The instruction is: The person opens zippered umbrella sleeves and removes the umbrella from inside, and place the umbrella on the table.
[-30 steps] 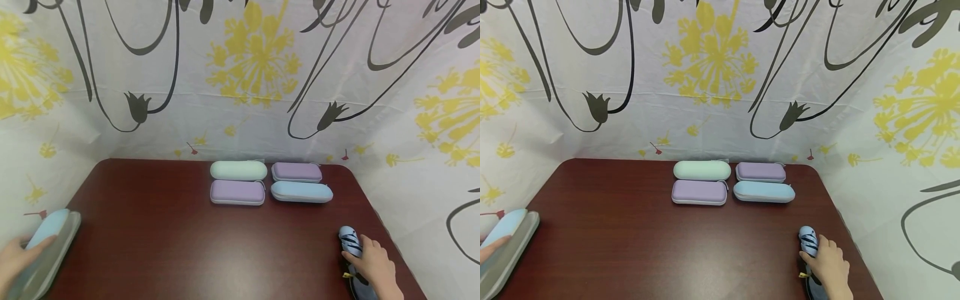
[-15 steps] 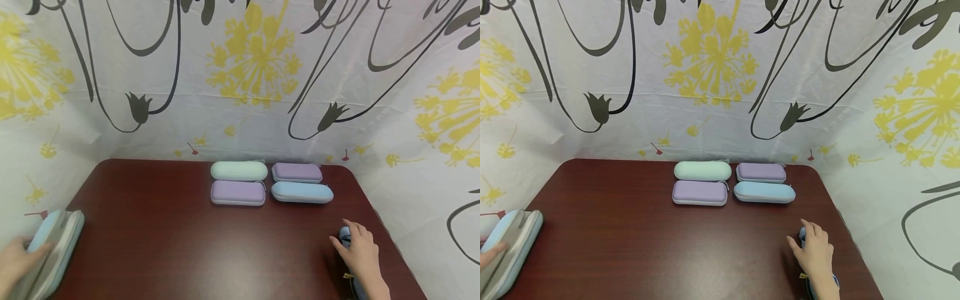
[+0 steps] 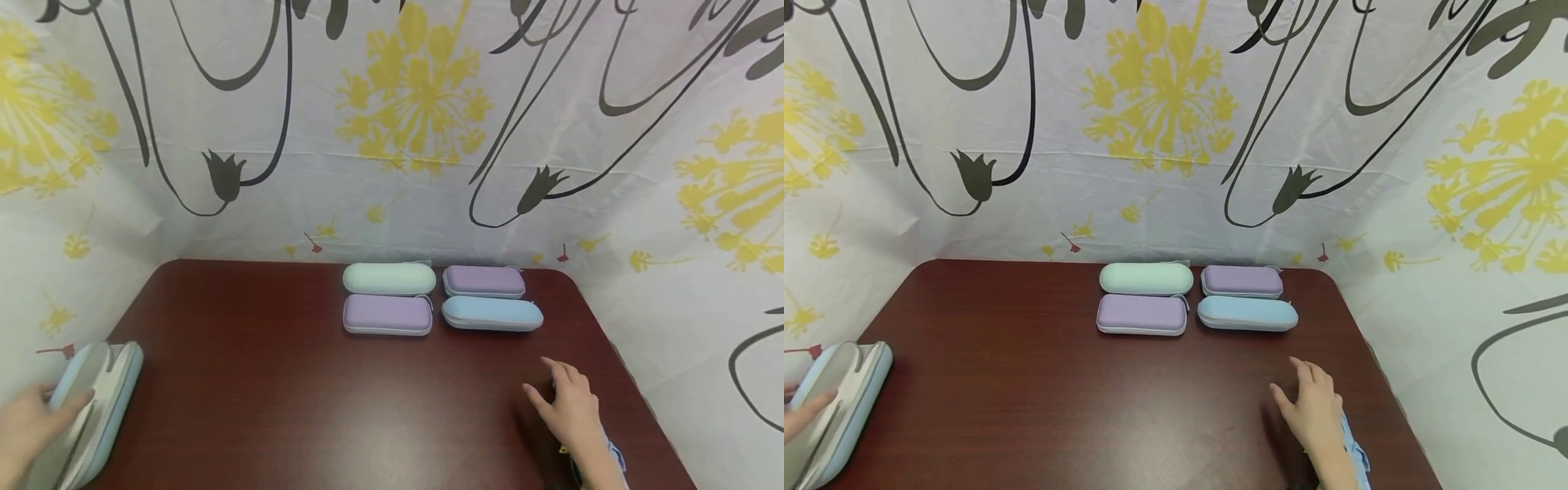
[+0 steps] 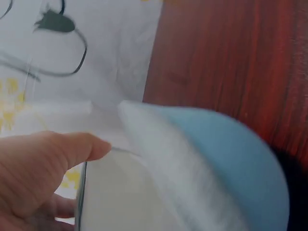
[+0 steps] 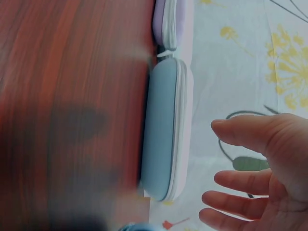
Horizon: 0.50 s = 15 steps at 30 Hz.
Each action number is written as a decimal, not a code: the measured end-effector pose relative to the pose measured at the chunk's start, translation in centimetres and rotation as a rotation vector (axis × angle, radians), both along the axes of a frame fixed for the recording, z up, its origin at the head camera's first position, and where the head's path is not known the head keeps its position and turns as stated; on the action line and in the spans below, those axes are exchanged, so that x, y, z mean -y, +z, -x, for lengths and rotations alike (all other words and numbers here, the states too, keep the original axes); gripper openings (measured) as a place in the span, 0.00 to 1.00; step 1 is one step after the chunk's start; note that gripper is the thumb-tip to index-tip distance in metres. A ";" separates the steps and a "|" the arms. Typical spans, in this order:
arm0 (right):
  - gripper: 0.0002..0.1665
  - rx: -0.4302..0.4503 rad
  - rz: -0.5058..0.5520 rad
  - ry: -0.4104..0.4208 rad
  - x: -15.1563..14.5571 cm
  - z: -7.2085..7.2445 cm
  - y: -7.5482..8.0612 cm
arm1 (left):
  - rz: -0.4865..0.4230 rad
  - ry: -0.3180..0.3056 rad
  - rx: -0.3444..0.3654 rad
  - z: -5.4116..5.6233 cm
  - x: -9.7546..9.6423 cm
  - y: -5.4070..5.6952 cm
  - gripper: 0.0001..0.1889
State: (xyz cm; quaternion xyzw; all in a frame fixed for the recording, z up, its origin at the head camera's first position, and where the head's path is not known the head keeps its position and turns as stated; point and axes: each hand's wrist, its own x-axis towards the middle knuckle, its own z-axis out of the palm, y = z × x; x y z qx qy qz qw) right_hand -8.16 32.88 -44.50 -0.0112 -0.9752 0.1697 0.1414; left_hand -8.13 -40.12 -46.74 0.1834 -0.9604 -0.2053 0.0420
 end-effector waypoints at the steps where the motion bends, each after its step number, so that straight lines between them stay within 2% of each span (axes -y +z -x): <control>1: 0.33 -0.010 0.002 0.007 0.2 0.1 -0.1 | 0.030 0.002 -0.043 0.1 -0.6 0.3 0.35; 3: 0.34 -0.022 0.010 0.023 0.7 0.4 -0.1 | 0.078 -0.015 -0.165 0.3 -2.1 1.0 0.32; 5: 0.34 -0.031 0.018 0.038 1.2 0.8 -0.2 | 0.088 -0.053 -0.253 0.7 -4.0 1.8 0.29; 8: 0.35 -0.003 0.053 0.062 2.1 1.2 -0.4 | 0.046 -0.162 -0.388 1.4 -6.5 2.6 0.23; 11: 0.35 0.037 0.101 0.086 3.0 1.7 -0.7 | 0.002 -0.218 -0.463 2.1 -8.8 2.7 0.20; 13: 0.35 0.069 0.130 0.095 3.6 2.0 -0.8 | -0.025 -0.231 -0.488 2.6 -10.1 2.5 0.20; 15: 0.35 0.062 0.149 0.112 4.2 2.2 -1.0 | -0.064 -0.253 -0.505 3.1 -11.4 2.3 0.21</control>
